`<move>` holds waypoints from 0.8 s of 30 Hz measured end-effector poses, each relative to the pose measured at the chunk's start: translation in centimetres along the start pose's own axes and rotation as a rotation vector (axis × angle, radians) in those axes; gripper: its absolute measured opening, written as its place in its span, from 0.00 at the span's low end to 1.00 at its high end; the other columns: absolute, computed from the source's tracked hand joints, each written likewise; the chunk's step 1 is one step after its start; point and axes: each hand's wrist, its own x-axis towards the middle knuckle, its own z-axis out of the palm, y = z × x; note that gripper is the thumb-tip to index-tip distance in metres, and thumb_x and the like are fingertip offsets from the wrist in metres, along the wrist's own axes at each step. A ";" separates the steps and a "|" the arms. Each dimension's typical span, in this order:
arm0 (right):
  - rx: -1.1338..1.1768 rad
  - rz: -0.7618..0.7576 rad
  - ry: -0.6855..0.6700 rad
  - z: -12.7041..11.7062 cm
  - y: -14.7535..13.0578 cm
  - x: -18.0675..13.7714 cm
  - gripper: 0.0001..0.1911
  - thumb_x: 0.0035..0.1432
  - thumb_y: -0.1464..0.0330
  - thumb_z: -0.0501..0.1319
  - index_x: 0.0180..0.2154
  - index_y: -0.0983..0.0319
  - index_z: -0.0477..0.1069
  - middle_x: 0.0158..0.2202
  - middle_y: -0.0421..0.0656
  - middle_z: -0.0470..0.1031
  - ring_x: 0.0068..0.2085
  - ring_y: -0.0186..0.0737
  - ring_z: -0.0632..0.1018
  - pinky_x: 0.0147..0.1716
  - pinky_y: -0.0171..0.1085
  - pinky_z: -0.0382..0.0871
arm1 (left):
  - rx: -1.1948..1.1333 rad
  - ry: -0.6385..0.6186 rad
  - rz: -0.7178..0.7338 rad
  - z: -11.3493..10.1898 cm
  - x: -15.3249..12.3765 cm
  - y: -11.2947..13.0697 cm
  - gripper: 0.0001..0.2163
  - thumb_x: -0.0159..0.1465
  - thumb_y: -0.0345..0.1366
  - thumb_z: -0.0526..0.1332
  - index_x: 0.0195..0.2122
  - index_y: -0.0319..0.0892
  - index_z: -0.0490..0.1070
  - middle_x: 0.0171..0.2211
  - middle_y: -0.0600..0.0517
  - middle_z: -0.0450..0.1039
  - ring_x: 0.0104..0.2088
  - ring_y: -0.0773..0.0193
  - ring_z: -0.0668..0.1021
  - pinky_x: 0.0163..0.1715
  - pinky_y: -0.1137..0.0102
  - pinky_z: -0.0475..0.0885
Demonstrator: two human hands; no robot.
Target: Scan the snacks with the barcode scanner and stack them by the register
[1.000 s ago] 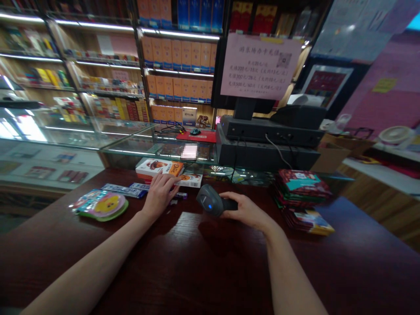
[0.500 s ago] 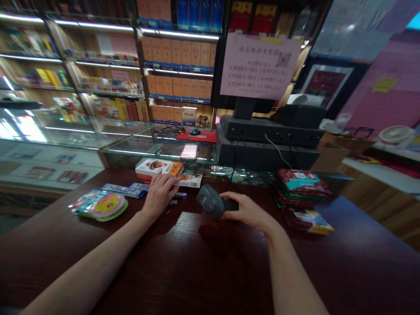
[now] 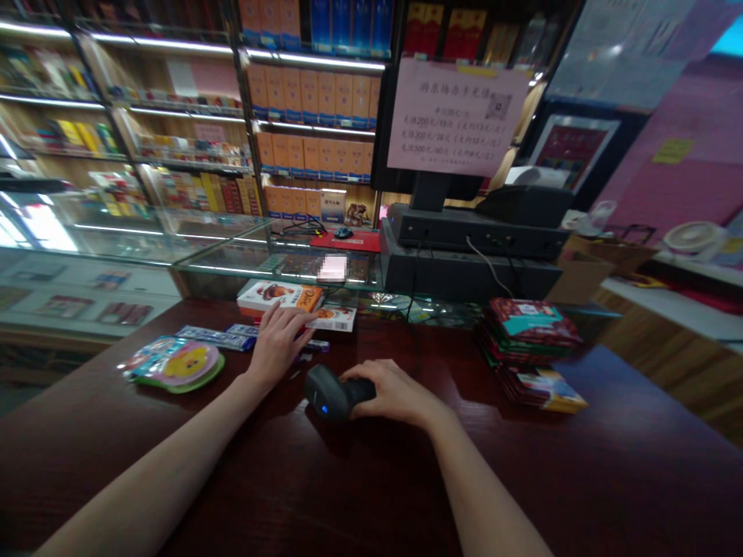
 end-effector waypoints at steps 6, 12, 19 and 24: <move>-0.073 -0.016 -0.011 0.4 -0.7 0.3 0.24 0.52 0.61 0.72 0.52 0.53 0.74 0.48 0.40 0.79 0.51 0.47 0.76 0.56 0.46 0.59 | 0.001 -0.003 0.005 0.0 0.0 0.0 0.09 0.68 0.34 0.60 0.48 0.44 0.74 0.42 0.50 0.77 0.46 0.57 0.76 0.64 0.53 0.61; -0.086 0.009 -0.021 0.2 -0.2 0.0 0.25 0.49 0.62 0.73 0.50 0.54 0.74 0.46 0.39 0.78 0.50 0.46 0.75 0.54 0.43 0.59 | 0.001 0.003 0.002 0.0 -0.1 0.0 0.09 0.68 0.35 0.61 0.48 0.45 0.74 0.41 0.51 0.77 0.45 0.58 0.76 0.64 0.54 0.61; -0.138 0.051 -0.068 -0.1 -0.5 -0.5 0.22 0.48 0.63 0.73 0.46 0.54 0.74 0.44 0.41 0.74 0.48 0.46 0.74 0.48 0.43 0.62 | -0.001 -0.004 0.002 0.1 -0.2 -0.2 0.09 0.68 0.35 0.61 0.48 0.45 0.74 0.41 0.51 0.78 0.46 0.58 0.76 0.64 0.53 0.61; -0.125 0.072 -0.090 -0.2 -0.8 -0.6 0.23 0.47 0.64 0.73 0.46 0.54 0.74 0.46 0.41 0.73 0.48 0.46 0.73 0.49 0.43 0.63 | -0.001 0.008 0.002 0.2 -0.2 -0.2 0.08 0.68 0.35 0.61 0.47 0.45 0.74 0.40 0.51 0.78 0.44 0.58 0.77 0.63 0.54 0.61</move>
